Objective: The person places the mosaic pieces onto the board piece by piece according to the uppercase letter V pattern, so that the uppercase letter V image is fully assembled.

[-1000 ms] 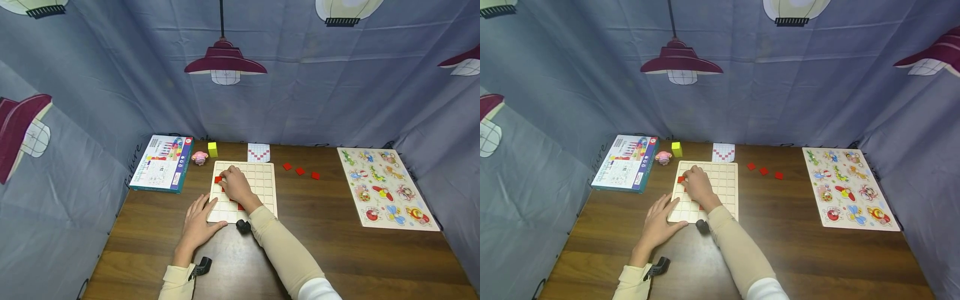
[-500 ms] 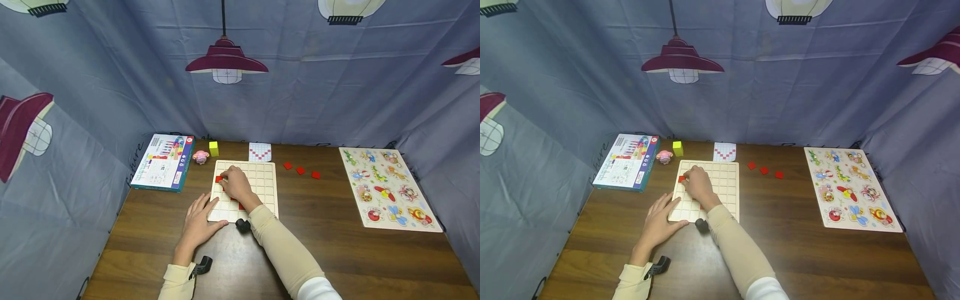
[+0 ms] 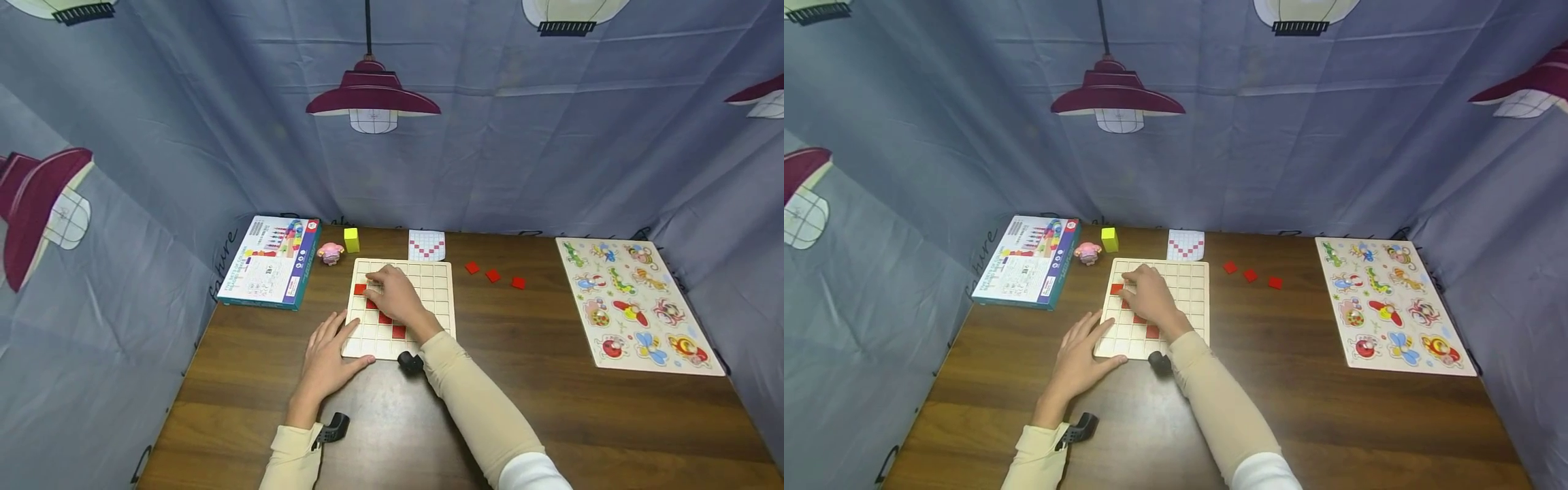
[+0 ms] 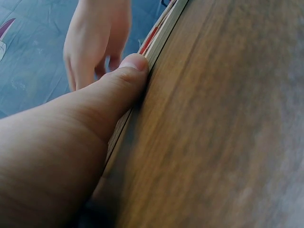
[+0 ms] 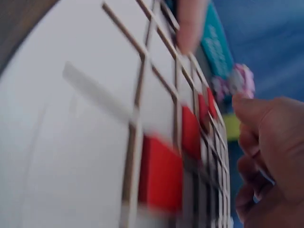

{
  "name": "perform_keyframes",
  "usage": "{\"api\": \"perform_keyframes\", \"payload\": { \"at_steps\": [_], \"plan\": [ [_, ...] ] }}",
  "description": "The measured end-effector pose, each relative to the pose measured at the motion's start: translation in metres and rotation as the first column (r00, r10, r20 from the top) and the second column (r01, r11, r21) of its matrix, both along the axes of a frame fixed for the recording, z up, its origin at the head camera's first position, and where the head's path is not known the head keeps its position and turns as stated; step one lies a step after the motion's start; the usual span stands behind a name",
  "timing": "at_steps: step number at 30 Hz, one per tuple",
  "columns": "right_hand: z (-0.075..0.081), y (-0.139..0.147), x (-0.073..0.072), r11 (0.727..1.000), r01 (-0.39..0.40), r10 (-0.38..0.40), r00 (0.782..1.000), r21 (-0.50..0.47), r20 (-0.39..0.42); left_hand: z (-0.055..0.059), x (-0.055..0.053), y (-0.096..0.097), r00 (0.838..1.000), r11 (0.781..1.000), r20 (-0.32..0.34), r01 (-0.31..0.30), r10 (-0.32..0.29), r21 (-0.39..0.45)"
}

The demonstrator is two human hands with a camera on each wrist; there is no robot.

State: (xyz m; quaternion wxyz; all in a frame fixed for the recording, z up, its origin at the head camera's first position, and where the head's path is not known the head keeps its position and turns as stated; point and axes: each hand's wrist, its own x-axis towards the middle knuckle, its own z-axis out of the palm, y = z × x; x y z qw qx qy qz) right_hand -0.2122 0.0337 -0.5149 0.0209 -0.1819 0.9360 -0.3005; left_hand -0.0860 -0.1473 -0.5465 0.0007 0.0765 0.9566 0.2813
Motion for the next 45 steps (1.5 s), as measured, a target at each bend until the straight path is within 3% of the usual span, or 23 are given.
{"api": "perform_keyframes", "payload": {
  "at_steps": [4,8,17,21,29,39,45],
  "plan": [
    [0.001,0.042,0.003,0.989,0.073,-0.075,0.997,-0.130,-0.012,0.000,-0.001,0.000,1.000,1.000,0.017,-0.010,0.009,0.012],
    [-0.003,0.096,0.008,0.970,0.167,-0.175,0.984,-0.178,-0.026,-0.001,-0.001,0.000,1.000,1.000,0.012,-0.022,0.022,0.018],
    [-0.021,0.223,0.023,0.927,0.346,-0.361,0.928,-0.145,-0.094,-0.002,0.002,0.001,1.000,0.999,0.017,-0.012,0.012,0.034],
    [-0.024,0.258,0.026,0.911,0.407,-0.411,0.910,-0.074,-0.060,-0.004,0.003,0.000,1.000,0.999,0.013,-0.012,0.012,0.038],
    [-0.027,0.277,0.025,0.905,0.425,-0.424,0.905,-0.023,0.039,-0.003,0.003,0.001,1.000,0.999,0.007,-0.016,0.016,0.036],
    [-0.027,0.276,0.030,0.889,0.456,-0.455,0.890,-0.038,0.038,-0.004,0.002,0.001,1.000,0.999,0.015,-0.015,0.014,0.028],
    [-0.028,0.274,0.029,0.871,0.486,-0.489,0.872,-0.077,-0.031,-0.003,0.001,0.000,1.000,0.999,0.004,-0.021,0.020,0.049]
  ]
}}
